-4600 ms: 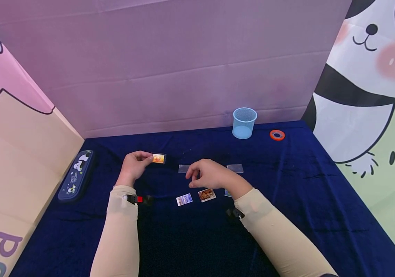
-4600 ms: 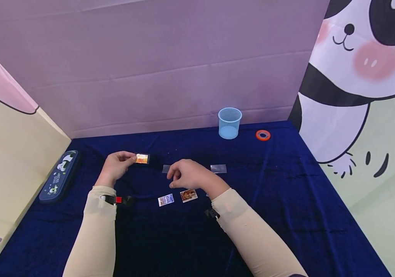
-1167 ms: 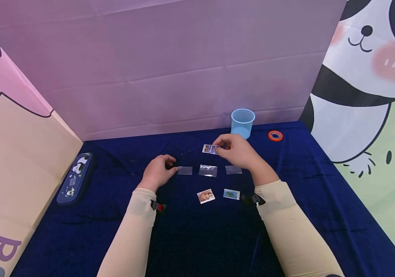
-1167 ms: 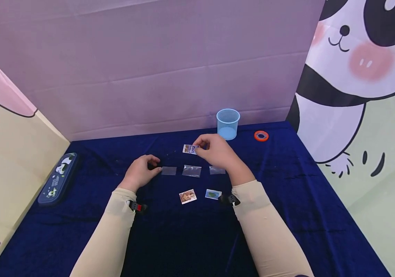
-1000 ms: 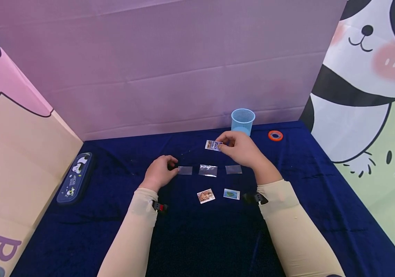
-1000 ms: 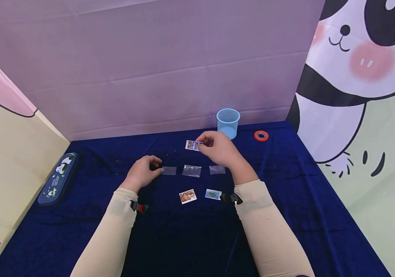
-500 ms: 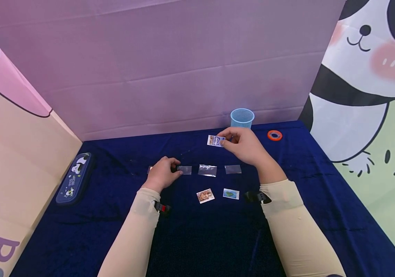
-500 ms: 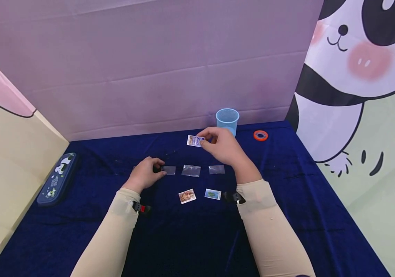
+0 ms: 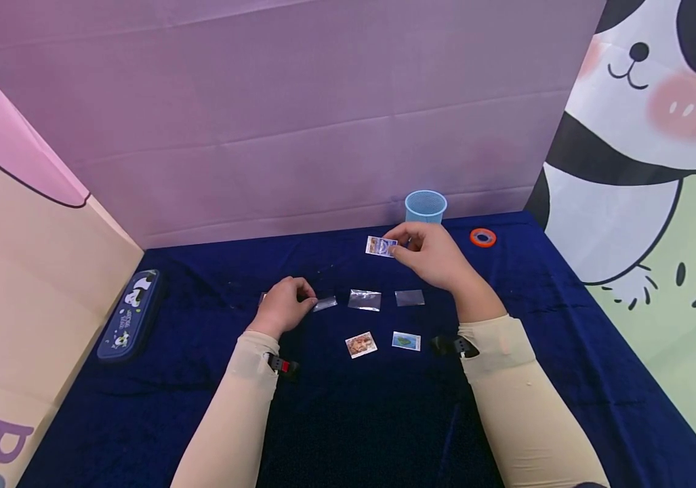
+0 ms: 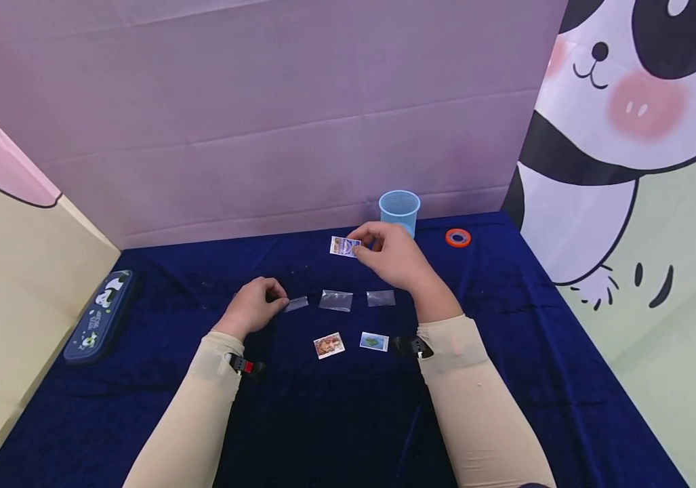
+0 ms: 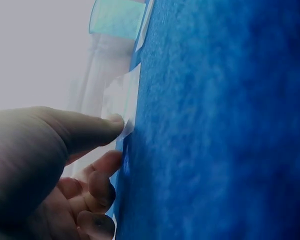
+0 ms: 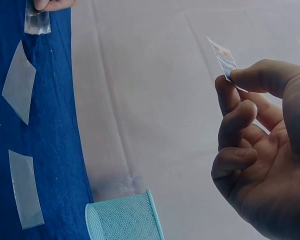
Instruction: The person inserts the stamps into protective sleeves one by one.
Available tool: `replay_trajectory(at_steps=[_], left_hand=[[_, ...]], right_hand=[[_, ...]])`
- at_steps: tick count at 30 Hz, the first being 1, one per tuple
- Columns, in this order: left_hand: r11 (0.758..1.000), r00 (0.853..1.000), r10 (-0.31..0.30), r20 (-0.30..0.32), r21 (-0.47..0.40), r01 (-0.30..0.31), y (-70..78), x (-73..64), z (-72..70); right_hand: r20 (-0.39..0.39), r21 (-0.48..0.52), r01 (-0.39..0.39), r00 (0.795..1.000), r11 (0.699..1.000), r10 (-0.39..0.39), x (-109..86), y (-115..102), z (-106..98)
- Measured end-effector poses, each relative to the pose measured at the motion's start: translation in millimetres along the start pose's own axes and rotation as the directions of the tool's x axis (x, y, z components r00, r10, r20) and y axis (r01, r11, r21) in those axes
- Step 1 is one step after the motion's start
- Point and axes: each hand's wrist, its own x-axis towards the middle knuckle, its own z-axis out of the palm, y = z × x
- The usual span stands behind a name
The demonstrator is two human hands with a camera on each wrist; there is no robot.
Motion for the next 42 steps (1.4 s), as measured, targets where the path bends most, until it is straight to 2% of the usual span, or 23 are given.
replay_trajectory(at_steps=[7, 12, 18, 28, 33, 37, 42], left_hand=[[0.996, 0.999, -0.032, 0.005, -0.088, 0.033, 0.0, -2.8, -12.7], [0.989, 0.998, -0.043, -0.04, -0.146, 0.037, 1.5, -3.2, -20.0], [0.984, 0.993, -0.003, -0.122, -0.178, -0.019, 3.9, -2.0, -27.5], [0.971, 0.978, 0.037, -0.205, -0.226, -0.084, 18.1, -9.7, -46.8], [0.961, 0.972, 0.03, -0.231, -0.26, -0.091, 21.7, -14.8, -55.9], [0.943, 0.97, 0.038, -0.241, -0.312, -0.115, 24.3, -18.8, -62.0], [0.939, 0.952, 0.055, -0.3, -0.309, -0.152, 28.1, -21.7, -67.0]], right_hand=[[-0.028, -0.008, 0.006, 1.0, 1.0, -0.006, 0.9, 1, 0], [-0.04, 0.009, 0.004, 0.999, 1.0, -0.004, 1.1, 1, -1], [-0.039, 0.035, -0.012, 0.999, 0.999, 0.014, 1.1, 0, -1], [-0.094, 0.024, 0.002, 0.996, 1.0, 0.0, 0.3, 1, -1], [-0.107, 0.024, 0.003, 0.994, 1.0, -0.001, 0.7, 2, -2], [-0.119, 0.021, 0.012, 0.993, 1.0, -0.01, 0.7, 1, -2], [-0.125, 0.025, 0.021, 0.992, 0.999, -0.017, 0.5, 0, -2]])
